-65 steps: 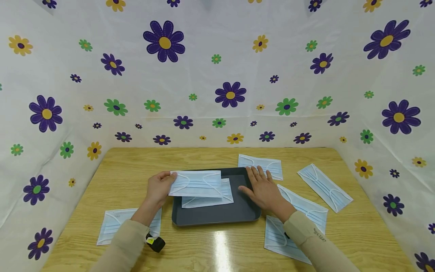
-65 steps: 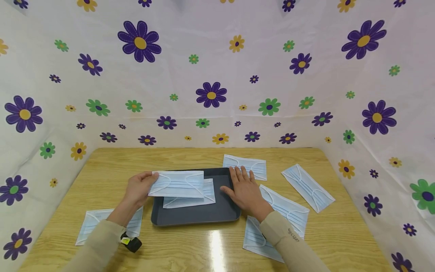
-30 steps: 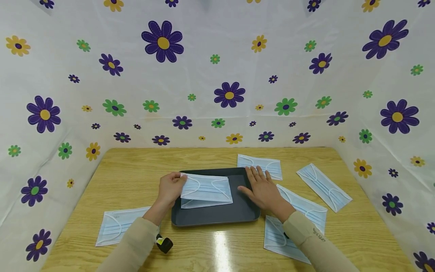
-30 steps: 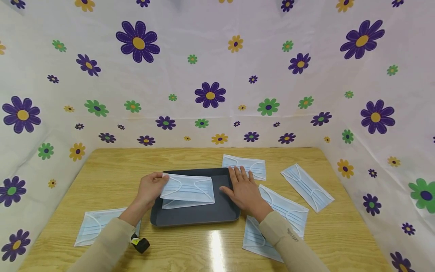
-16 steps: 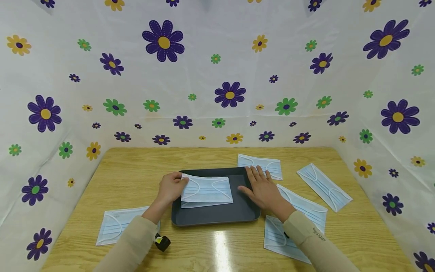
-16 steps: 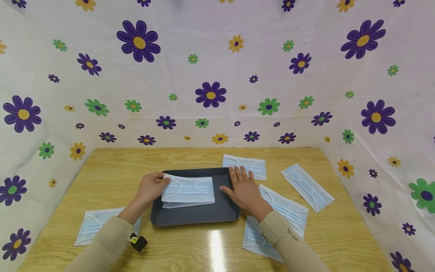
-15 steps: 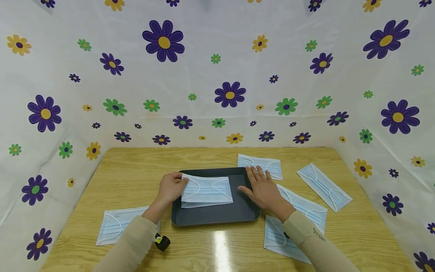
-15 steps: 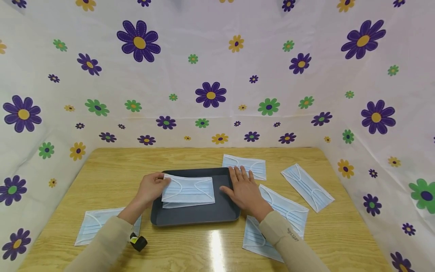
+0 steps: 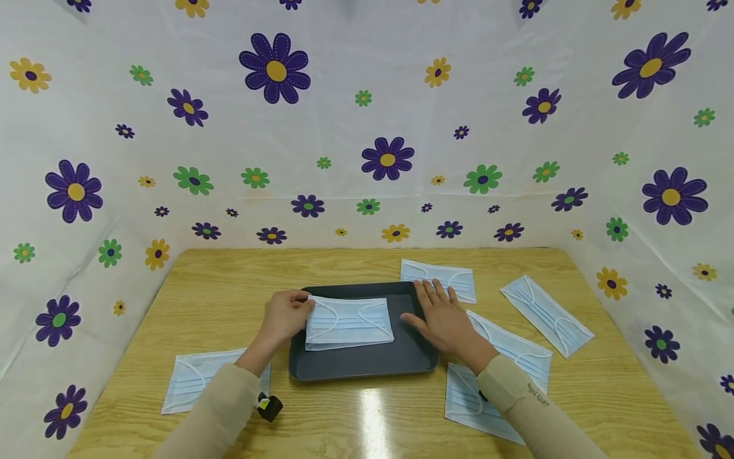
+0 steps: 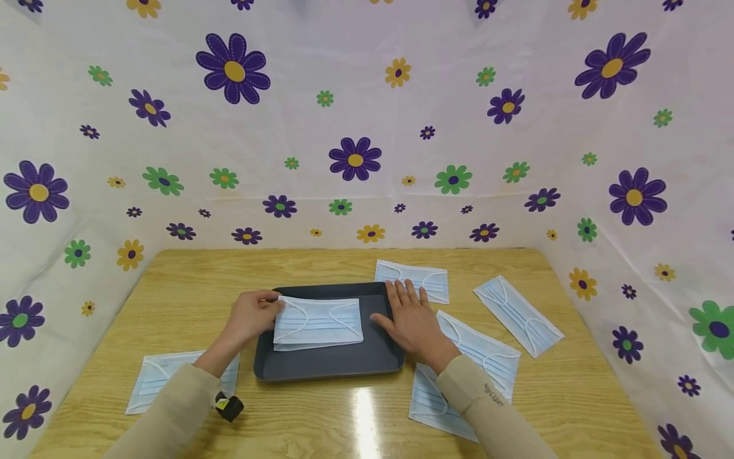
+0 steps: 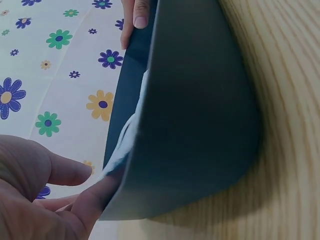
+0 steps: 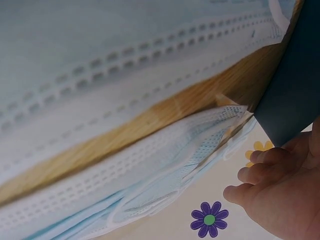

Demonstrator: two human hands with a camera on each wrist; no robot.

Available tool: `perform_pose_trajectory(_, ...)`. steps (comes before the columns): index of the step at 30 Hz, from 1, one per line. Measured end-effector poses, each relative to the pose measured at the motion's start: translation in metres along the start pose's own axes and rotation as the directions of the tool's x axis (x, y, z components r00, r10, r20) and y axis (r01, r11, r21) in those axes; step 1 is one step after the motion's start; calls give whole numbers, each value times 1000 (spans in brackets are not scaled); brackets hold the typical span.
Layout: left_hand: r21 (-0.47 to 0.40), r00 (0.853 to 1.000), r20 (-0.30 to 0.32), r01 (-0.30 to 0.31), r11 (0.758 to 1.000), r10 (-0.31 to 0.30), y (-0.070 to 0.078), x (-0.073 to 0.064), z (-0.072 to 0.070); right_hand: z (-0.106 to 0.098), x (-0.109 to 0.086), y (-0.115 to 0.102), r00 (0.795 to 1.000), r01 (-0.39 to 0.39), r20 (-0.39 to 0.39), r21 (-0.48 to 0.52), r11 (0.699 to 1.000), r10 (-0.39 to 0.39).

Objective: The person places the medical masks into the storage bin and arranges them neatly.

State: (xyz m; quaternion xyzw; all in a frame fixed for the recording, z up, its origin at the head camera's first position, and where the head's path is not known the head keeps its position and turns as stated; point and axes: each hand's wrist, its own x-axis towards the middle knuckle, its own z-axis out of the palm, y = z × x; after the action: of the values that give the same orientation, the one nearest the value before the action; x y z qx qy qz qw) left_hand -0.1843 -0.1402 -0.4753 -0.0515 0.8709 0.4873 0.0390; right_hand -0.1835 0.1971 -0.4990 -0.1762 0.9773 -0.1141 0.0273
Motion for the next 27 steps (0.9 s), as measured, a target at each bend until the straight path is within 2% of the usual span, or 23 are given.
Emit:
perform_pose_trajectory(12, -135, 999, 30, 34, 990, -30, -6, -3, -23, -2, 2, -2, 1000, -8, 20, 0, 1000, 8)
perform_pose_trajectory(18, -134, 999, 30, 23, 991, -19, -7, -9, -43, -2, 2, -3, 1000, -19, 14, -3, 1000, 19)
perform_pose_trajectory(23, -113, 999, -22, 27, 993, -30, -19, -14, -64, -1, 2, -2, 1000, -16, 13, -5, 1000, 16)
perform_pose_trajectory(27, -124, 998, -15, 65, 990, -67, -34, -19, -82, 0, 2, -2, 1000, -17, 17, -4, 1000, 17)
